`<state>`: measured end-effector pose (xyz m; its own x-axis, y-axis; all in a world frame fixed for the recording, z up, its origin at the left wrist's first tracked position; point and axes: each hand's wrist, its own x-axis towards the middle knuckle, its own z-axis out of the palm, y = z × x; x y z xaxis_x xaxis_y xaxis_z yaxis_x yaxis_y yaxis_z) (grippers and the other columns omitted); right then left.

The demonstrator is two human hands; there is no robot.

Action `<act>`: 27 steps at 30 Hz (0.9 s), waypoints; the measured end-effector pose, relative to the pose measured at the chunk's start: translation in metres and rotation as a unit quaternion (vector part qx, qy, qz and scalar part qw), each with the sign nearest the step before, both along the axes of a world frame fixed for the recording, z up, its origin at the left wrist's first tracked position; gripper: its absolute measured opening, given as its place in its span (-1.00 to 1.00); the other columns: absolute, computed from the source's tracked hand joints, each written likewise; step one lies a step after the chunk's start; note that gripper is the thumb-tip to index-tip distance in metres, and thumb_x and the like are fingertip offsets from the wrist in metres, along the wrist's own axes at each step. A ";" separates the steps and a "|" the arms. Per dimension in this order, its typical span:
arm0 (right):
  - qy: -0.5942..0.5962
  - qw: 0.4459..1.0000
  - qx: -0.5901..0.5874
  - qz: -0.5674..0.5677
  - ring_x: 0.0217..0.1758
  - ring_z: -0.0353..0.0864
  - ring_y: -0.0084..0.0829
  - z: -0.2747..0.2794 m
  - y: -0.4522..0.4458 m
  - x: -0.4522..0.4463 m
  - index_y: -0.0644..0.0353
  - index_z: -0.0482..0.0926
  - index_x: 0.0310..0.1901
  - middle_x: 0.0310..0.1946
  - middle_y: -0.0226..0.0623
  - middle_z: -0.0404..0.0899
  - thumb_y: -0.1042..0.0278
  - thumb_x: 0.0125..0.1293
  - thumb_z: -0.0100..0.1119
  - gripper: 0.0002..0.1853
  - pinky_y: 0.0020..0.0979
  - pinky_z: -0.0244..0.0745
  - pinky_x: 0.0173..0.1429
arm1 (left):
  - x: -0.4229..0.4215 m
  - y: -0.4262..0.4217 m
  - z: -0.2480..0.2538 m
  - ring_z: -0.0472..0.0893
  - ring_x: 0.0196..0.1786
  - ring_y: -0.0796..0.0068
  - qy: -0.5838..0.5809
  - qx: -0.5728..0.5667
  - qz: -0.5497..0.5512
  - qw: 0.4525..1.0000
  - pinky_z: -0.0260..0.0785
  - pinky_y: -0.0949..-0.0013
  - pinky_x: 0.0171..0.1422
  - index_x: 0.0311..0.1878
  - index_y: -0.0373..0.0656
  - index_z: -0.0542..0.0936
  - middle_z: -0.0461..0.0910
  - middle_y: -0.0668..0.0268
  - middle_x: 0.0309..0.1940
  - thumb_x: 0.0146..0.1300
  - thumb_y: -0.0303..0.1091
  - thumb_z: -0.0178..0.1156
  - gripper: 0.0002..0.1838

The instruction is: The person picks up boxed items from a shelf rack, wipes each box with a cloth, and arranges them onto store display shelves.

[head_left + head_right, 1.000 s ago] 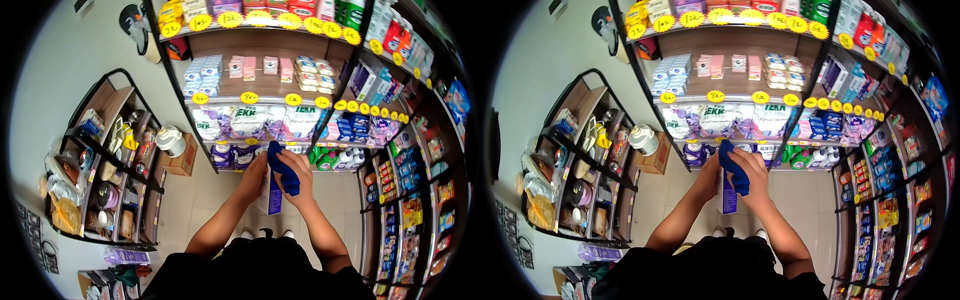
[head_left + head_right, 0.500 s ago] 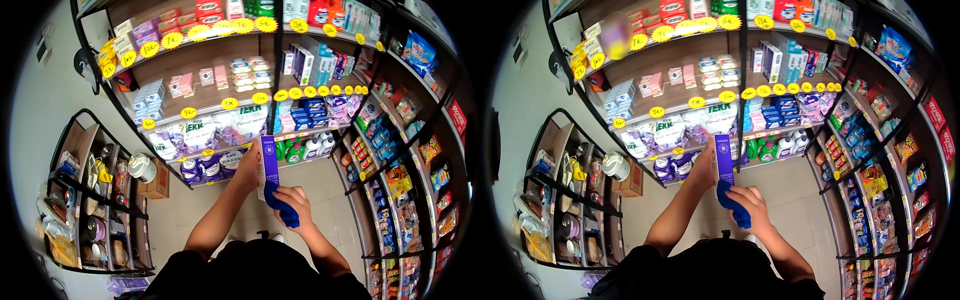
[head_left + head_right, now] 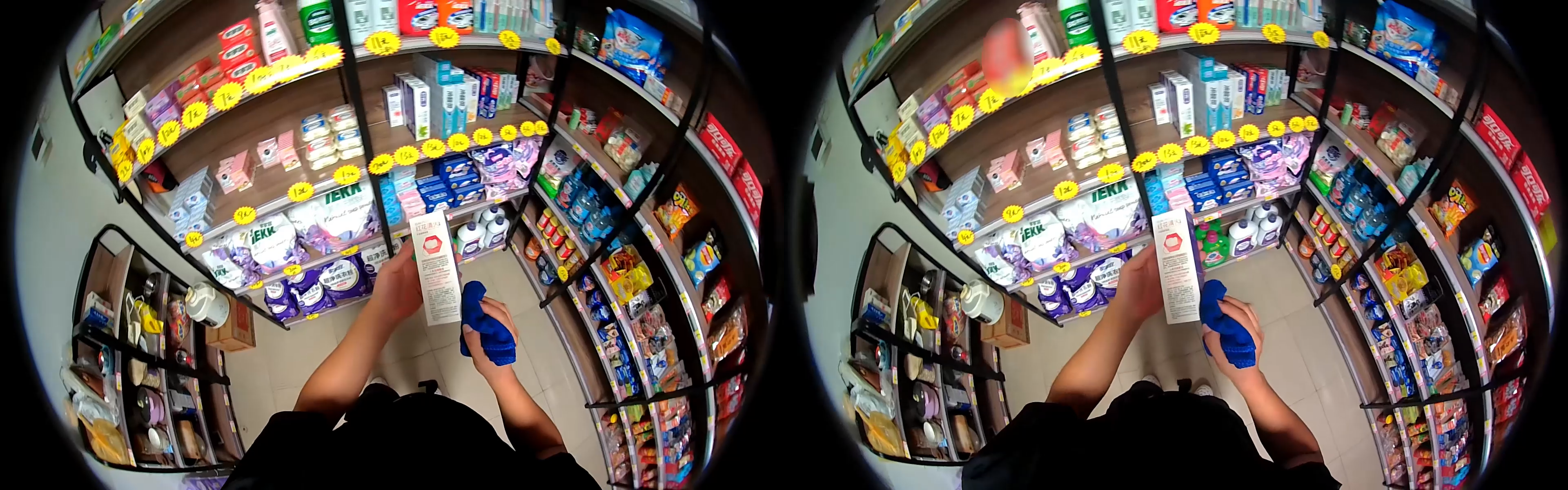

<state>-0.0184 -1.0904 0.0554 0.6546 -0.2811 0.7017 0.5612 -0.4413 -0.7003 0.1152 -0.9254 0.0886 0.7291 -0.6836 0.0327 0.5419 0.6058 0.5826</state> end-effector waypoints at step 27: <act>0.096 0.914 -0.393 0.008 0.05 0.52 -0.28 0.048 -0.096 0.100 -0.04 0.68 0.11 0.20 -0.45 0.57 0.42 0.11 0.27 -0.54 -0.26 0.53 0.10 | 0.117 -0.131 -0.025 0.66 0.13 0.39 -0.059 0.058 -0.029 0.996 0.56 0.26 0.20 0.42 -0.14 0.40 0.62 0.23 0.16 0.64 0.09 -0.14 -0.44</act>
